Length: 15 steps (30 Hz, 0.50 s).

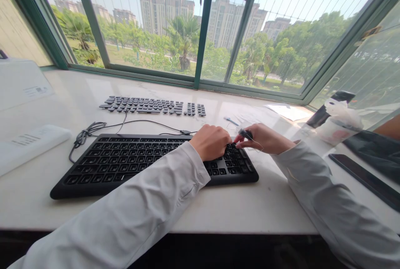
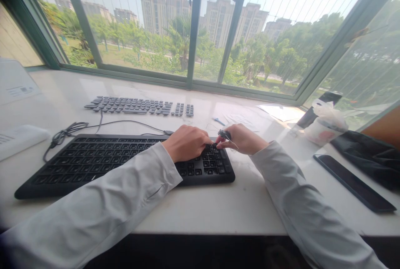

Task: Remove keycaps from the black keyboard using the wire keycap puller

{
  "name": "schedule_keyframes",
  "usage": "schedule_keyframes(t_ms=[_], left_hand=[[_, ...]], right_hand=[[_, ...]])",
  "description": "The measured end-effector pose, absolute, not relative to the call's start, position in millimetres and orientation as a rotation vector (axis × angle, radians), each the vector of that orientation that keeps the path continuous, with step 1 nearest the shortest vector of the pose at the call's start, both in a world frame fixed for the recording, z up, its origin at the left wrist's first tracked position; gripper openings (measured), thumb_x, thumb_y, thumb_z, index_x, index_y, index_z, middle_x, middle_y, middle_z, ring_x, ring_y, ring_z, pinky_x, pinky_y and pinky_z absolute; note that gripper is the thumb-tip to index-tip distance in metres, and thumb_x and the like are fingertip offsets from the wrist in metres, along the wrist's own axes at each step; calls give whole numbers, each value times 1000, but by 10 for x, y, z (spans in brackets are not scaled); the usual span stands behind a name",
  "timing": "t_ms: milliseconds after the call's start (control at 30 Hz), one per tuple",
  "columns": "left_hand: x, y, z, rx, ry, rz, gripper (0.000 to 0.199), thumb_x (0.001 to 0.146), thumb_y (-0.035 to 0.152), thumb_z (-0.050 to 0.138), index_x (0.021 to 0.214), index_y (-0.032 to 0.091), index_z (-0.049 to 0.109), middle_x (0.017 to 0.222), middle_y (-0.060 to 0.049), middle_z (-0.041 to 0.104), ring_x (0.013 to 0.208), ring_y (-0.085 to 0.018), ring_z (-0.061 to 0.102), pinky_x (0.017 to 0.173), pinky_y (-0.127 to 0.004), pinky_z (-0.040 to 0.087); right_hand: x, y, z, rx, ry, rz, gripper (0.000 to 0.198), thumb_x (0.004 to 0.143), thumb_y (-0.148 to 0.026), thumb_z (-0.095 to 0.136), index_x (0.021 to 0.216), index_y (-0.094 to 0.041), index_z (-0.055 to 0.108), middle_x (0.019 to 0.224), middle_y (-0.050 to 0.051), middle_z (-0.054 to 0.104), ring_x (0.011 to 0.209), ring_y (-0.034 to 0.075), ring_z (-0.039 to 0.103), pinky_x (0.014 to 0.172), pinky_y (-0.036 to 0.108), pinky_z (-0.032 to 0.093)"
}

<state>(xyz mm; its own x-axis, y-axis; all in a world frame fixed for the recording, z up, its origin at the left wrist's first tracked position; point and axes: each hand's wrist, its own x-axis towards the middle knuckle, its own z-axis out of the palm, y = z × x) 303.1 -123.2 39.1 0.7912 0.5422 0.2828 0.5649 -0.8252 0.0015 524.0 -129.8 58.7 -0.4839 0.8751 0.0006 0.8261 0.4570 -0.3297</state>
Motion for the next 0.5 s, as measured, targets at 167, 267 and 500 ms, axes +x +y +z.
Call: schedule_keyframes(t_ms=[167,267,500], left_hand=[[3029,-1243,397,-2907,-792,-445,36,84,16,44,104,29,72,96,-4,72,83,-21,66,65,-29,44],[3027,-1239,394,-2919,-786,-452,38,86,18,44,107,35,71,97,-3,73,84,-21,67,65,-28,44],[3031,-1252,402,-2914,-849,-444,34,85,23,47,103,36,73,86,-4,74,74,-21,67,61,-29,41]], right_hand=[[5183,-1322,620,-1488,-2580,299,27,78,-44,68,86,-20,76,80,5,75,74,20,68,67,26,46],[5173,-1318,625,-1481,-2584,302,25,78,-43,68,86,-20,76,79,5,75,72,19,68,66,25,46],[5244,-1263,582,-1468,-2523,466,29,75,-45,70,88,-20,77,75,3,74,70,17,66,62,24,45]])
